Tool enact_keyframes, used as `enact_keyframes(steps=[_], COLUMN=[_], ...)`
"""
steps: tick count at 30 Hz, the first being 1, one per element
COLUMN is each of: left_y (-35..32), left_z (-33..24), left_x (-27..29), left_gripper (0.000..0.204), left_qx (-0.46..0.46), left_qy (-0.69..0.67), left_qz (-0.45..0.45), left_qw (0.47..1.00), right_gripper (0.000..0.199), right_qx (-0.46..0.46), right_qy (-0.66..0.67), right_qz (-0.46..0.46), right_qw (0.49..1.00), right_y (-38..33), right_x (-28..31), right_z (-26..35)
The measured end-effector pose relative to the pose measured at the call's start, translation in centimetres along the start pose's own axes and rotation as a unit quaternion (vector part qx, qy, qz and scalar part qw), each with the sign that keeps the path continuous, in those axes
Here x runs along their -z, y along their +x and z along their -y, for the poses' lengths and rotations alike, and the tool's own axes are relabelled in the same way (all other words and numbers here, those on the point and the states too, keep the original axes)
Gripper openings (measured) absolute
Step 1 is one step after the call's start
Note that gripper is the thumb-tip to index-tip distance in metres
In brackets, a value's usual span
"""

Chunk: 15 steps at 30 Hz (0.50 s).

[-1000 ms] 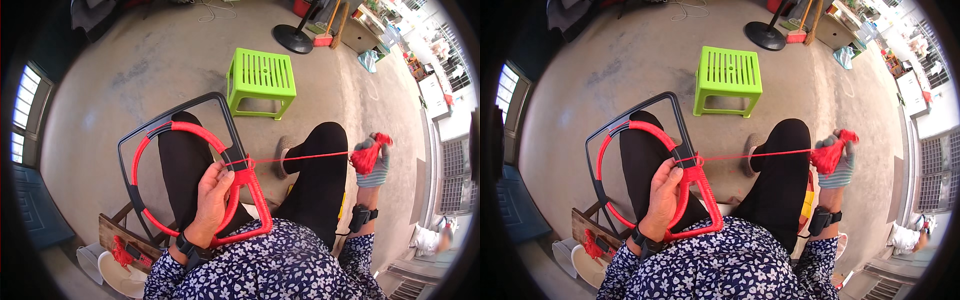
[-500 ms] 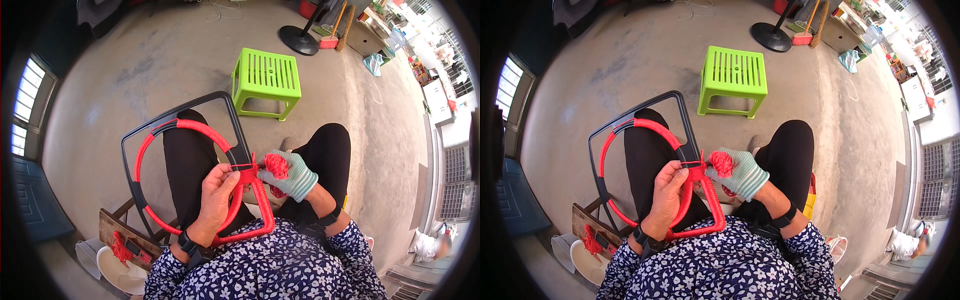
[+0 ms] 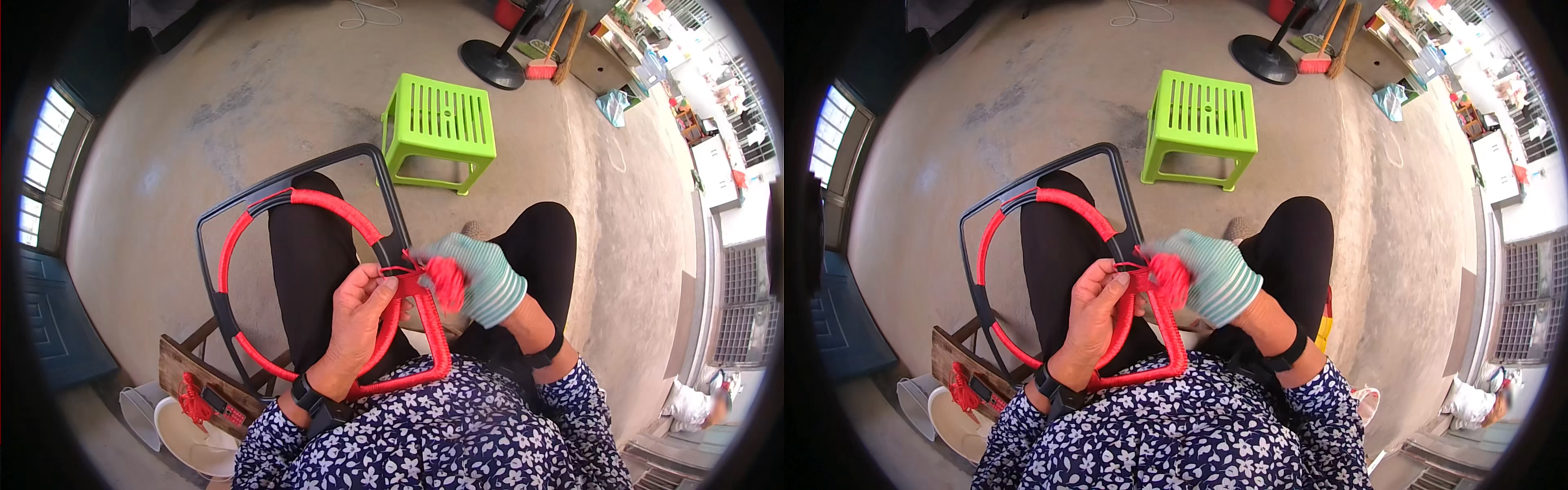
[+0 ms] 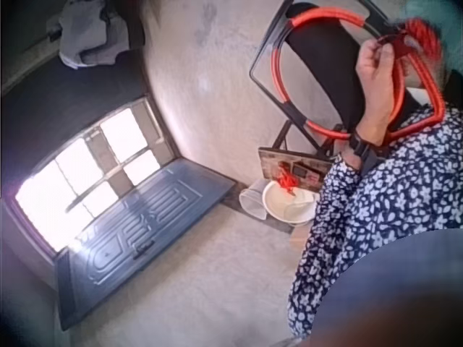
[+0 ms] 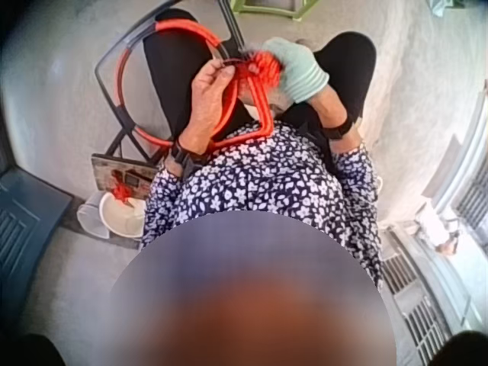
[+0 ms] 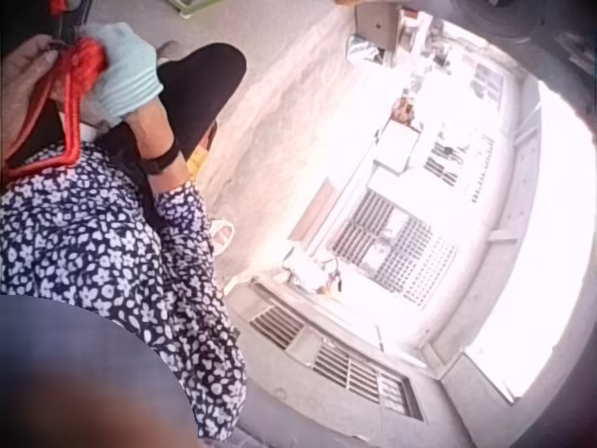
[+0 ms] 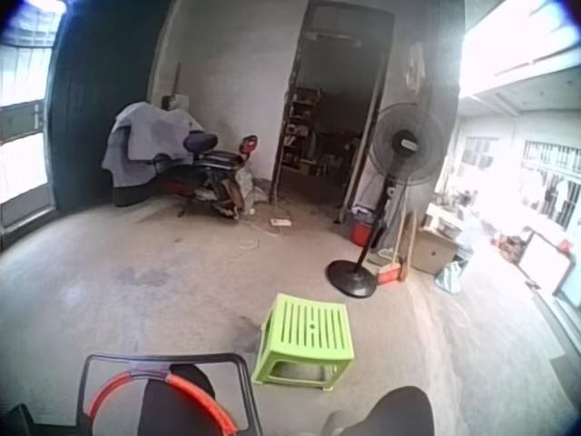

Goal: Wrapping red cord around a circular furniture frame.

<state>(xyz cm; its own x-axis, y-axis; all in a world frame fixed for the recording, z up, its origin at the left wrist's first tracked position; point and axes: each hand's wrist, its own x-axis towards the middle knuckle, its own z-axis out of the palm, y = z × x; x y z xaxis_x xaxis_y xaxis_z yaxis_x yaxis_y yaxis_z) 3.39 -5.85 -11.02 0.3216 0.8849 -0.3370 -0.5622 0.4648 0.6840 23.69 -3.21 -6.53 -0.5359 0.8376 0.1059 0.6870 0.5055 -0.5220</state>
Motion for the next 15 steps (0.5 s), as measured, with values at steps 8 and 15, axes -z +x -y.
enact_keyframes(steps=[8, 15], left_y=[-0.1, 0.0], left_z=[-0.4, -0.5], left_x=[0.0, -0.4], left_gripper=[0.014, 0.014], left_qx=[0.012, 0.016], left_qy=[0.011, 0.011], left_qz=[-0.011, -0.007], left_qw=[1.000, 1.000], right_gripper=[0.020, 0.027], right_qx=[-0.311, -0.318], right_qy=[0.436, 0.559], right_qz=[0.123, 0.004], right_qw=[0.836, 0.766], right_y=[-1.7, -1.4], right_x=[0.9, -0.6], right_z=[-0.1, -0.7])
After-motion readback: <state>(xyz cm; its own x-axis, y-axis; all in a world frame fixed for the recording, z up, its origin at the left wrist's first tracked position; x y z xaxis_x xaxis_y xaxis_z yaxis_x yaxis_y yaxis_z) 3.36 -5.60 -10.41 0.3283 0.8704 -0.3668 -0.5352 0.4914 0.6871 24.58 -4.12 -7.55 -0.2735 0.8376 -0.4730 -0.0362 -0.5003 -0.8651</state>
